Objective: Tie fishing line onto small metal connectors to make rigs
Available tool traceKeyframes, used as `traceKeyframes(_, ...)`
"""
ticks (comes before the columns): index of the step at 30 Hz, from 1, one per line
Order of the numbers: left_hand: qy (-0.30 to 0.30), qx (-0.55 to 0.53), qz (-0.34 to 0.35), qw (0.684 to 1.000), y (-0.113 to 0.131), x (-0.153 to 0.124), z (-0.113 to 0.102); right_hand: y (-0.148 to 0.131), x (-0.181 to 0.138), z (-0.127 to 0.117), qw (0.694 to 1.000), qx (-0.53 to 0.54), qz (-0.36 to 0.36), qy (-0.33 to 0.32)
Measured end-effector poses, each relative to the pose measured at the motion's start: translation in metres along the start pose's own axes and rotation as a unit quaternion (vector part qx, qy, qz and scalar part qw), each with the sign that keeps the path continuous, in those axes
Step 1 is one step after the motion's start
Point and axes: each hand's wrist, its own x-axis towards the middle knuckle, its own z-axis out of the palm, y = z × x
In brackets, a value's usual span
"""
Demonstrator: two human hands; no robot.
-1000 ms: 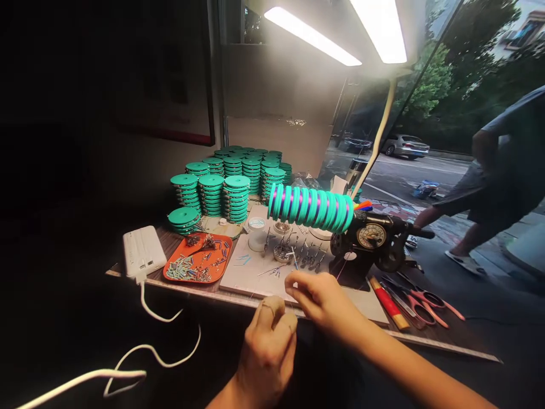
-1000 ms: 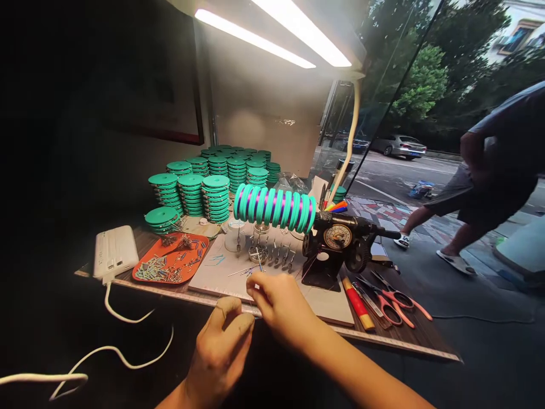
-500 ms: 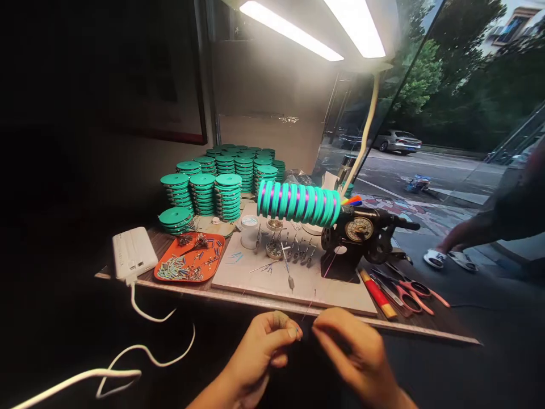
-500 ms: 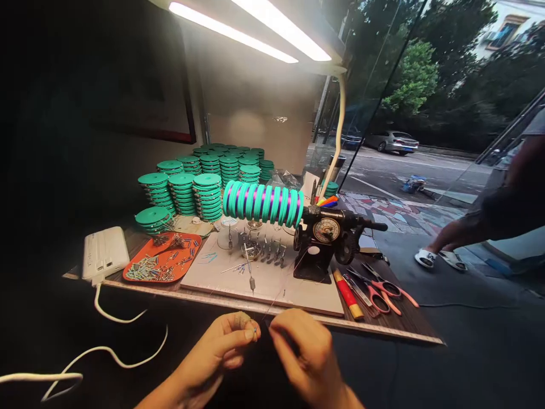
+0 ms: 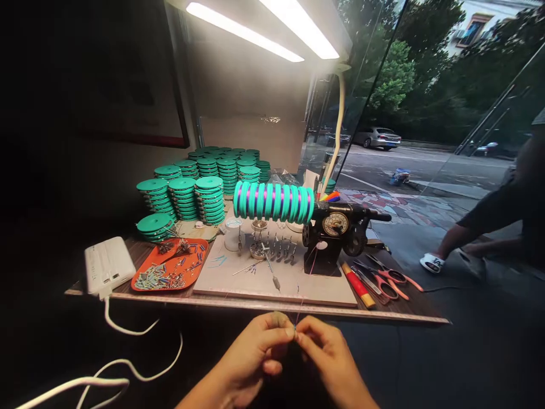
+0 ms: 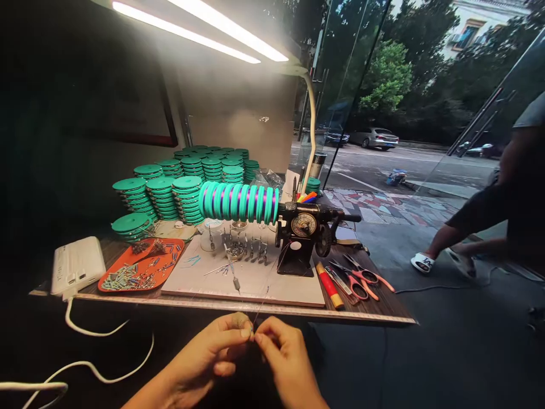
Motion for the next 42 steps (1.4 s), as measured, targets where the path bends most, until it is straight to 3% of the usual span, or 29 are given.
traceKeyframes(1, 0.007, 0.059, 0.049, 0.997, 0.0, 0.0, -0.001, 0.001, -0.003, 0.002, 0.99, -0.108, -0.089, 0.032)
traceKeyframes(2, 0.025, 0.133, 0.119, 0.984, 0.0, 0.0, -0.002, 0.001, -0.007, 0.005, 0.958, -0.208, -0.183, 0.067)
traceKeyframes(5, 0.097, 0.343, 0.325, 0.876, -0.006, -0.003, -0.008, -0.015, -0.008, 0.01, 0.828, -0.381, -0.394, 0.117)
traceKeyframes(7, 0.125, 0.414, 0.395, 0.81, -0.011, -0.006, -0.012, -0.037, 0.004, 0.007, 0.788, -0.414, -0.449, 0.073)
traceKeyframes(8, 0.133, 0.43, 0.416, 0.79, -0.014, -0.007, -0.013, -0.049, 0.014, 0.004, 0.786, -0.412, -0.459, 0.039)
traceKeyframes(11, 0.172, 0.435, 0.458, 0.756, -0.02, -0.007, -0.018, -0.076, 0.05, -0.004, 0.837, -0.361, -0.4, -0.096)
traceKeyframes(14, 0.205, 0.443, 0.477, 0.731, -0.022, -0.005, -0.022, -0.081, 0.078, -0.005, 0.87, -0.298, -0.336, -0.205)
traceKeyframes(18, 0.235, 0.494, 0.511, 0.663, -0.023, -0.004, -0.025, -0.072, 0.086, -0.002, 0.882, -0.29, -0.308, -0.208)
traceKeyframes(22, 0.25, 0.541, 0.566, 0.57, -0.023, -0.002, -0.027, -0.073, 0.083, 0.0, 0.901, -0.286, -0.273, -0.18)
traceKeyframes(24, 0.246, 0.555, 0.6, 0.52, -0.021, -0.002, -0.028, -0.078, 0.085, 0.002, 0.908, -0.285, -0.257, -0.167)
traceKeyframes(26, 0.219, 0.563, 0.628, 0.49, -0.017, -0.003, -0.028, -0.084, 0.088, 0.005, 0.913, -0.285, -0.246, -0.156)
traceKeyframes(27, 0.196, 0.562, 0.632, 0.497, -0.015, -0.004, -0.028, -0.086, 0.09, 0.006, 0.915, -0.284, -0.244, -0.152)
traceKeyframes(28, 0.173, 0.551, 0.624, 0.526, -0.013, -0.005, -0.027, -0.088, 0.09, 0.006, 0.916, -0.283, -0.245, -0.149)
traceKeyframes(29, 0.155, 0.527, 0.598, 0.584, -0.01, -0.006, -0.026, -0.09, 0.089, 0.005, 0.916, -0.281, -0.246, -0.145)
traceKeyframes(31, 0.133, 0.419, 0.482, 0.758, -0.006, -0.007, -0.024, -0.088, 0.081, -0.001, 0.918, -0.273, -0.257, -0.128)
traceKeyframes(32, 0.121, 0.323, 0.388, 0.855, -0.004, -0.007, -0.022, -0.085, 0.075, -0.006, 0.915, -0.271, -0.282, -0.104)
traceKeyframes(33, 0.103, 0.211, 0.281, 0.931, -0.002, -0.007, -0.021, -0.08, 0.066, -0.011, 0.906, -0.273, -0.317, -0.071)
traceKeyframes(34, 0.08, 0.101, 0.18, 0.975, -0.001, -0.006, -0.02, -0.074, 0.057, -0.016, 0.886, -0.28, -0.369, -0.031)
traceKeyframes(36, 0.033, -0.055, 0.04, 0.997, 0.0, -0.005, -0.018, -0.06, 0.039, -0.022, 0.824, -0.311, -0.473, 0.028)
traceKeyframes(39, 0.002, -0.113, -0.016, 0.993, 0.001, -0.003, -0.015, -0.044, 0.022, -0.02, 0.739, -0.361, -0.568, 0.017)
traceKeyframes(40, -0.003, -0.123, -0.024, 0.992, 0.001, -0.003, -0.014, -0.04, 0.02, -0.017, 0.724, -0.369, -0.583, 0.01)
traceKeyframes(42, -0.009, -0.135, -0.033, 0.99, 0.001, -0.004, -0.013, -0.036, 0.02, -0.011, 0.726, -0.365, -0.583, 0.014)
